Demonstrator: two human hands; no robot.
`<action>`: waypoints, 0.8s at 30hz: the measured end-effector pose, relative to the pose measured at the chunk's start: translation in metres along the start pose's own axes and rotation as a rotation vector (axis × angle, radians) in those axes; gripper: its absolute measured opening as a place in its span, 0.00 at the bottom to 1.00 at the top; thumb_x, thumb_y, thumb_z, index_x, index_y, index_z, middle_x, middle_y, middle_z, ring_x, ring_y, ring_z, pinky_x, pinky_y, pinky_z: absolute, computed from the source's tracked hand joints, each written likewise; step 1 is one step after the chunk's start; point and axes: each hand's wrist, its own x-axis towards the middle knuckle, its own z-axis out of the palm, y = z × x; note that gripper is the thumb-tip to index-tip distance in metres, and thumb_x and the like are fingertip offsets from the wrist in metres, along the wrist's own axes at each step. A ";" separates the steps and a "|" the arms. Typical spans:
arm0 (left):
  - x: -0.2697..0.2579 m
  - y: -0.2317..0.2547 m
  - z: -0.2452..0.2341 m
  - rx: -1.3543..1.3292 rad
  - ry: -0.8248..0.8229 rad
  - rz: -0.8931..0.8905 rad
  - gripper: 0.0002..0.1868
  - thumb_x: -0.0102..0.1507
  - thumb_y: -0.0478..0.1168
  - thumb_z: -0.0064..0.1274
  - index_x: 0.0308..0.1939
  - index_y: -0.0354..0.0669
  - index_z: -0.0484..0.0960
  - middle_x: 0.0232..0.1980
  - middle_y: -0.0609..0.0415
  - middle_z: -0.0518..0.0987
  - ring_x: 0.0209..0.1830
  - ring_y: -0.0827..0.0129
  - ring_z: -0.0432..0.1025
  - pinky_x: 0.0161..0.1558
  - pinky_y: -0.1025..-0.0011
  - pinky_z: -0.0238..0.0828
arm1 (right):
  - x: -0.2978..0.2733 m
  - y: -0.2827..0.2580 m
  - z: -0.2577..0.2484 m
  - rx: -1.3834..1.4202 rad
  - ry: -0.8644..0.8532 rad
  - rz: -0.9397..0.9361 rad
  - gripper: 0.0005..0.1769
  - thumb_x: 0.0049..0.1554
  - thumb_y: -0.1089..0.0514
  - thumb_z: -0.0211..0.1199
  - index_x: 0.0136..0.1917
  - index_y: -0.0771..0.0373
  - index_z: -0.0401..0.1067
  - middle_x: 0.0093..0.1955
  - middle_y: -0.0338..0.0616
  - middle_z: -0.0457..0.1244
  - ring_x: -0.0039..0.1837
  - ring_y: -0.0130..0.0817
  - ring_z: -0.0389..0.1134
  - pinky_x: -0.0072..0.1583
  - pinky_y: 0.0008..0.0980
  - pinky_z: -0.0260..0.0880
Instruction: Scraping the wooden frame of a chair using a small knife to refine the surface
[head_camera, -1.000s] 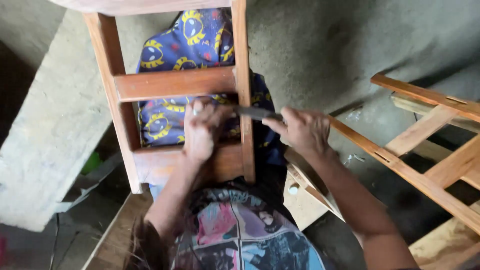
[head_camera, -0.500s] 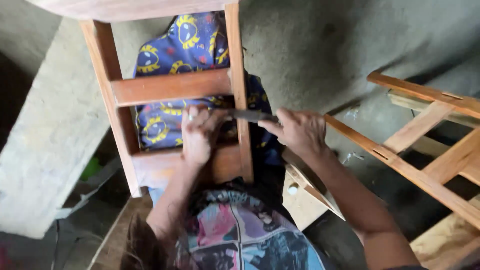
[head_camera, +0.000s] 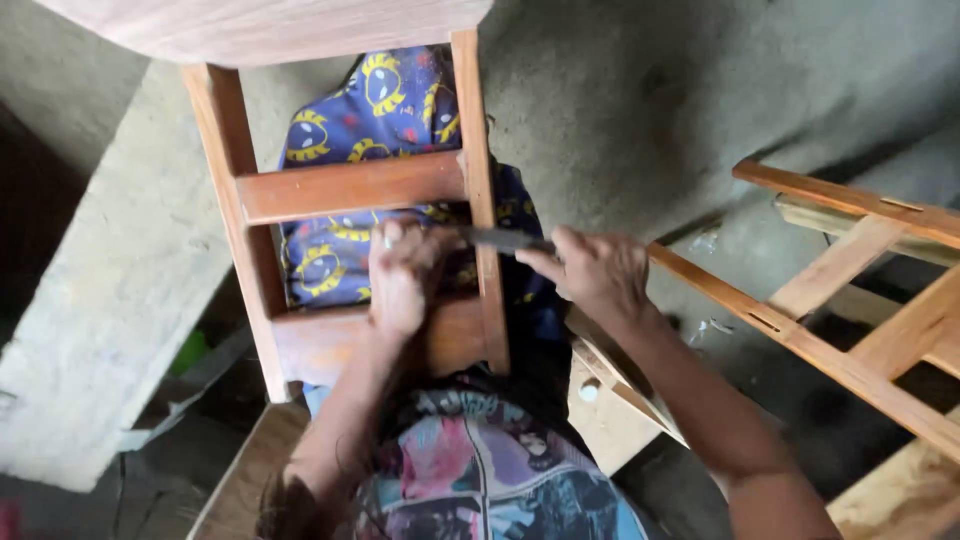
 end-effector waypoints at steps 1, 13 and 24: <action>0.002 -0.008 0.004 -0.014 -0.031 -0.023 0.02 0.56 0.39 0.48 0.30 0.53 0.76 0.22 0.60 0.63 0.29 0.66 0.58 0.36 0.71 0.55 | 0.004 0.003 0.006 0.015 -0.037 0.010 0.29 0.47 0.38 0.59 0.20 0.53 0.48 0.13 0.35 0.45 0.16 0.30 0.48 0.24 0.22 0.49; 0.006 -0.001 -0.002 0.158 -0.100 -0.025 0.03 0.58 0.43 0.42 0.32 0.57 0.72 0.26 0.61 0.64 0.35 0.70 0.59 0.44 0.71 0.53 | 0.003 0.005 0.006 -0.001 0.004 0.026 0.32 0.49 0.35 0.59 0.21 0.53 0.47 0.13 0.34 0.42 0.16 0.31 0.47 0.24 0.23 0.45; 0.001 -0.013 0.011 -0.005 0.084 0.011 0.02 0.59 0.43 0.46 0.33 0.57 0.75 0.23 0.65 0.65 0.33 0.72 0.61 0.44 0.75 0.56 | 0.004 0.007 0.011 -0.037 0.007 0.008 0.31 0.45 0.33 0.61 0.22 0.55 0.51 0.14 0.38 0.45 0.18 0.37 0.52 0.24 0.28 0.50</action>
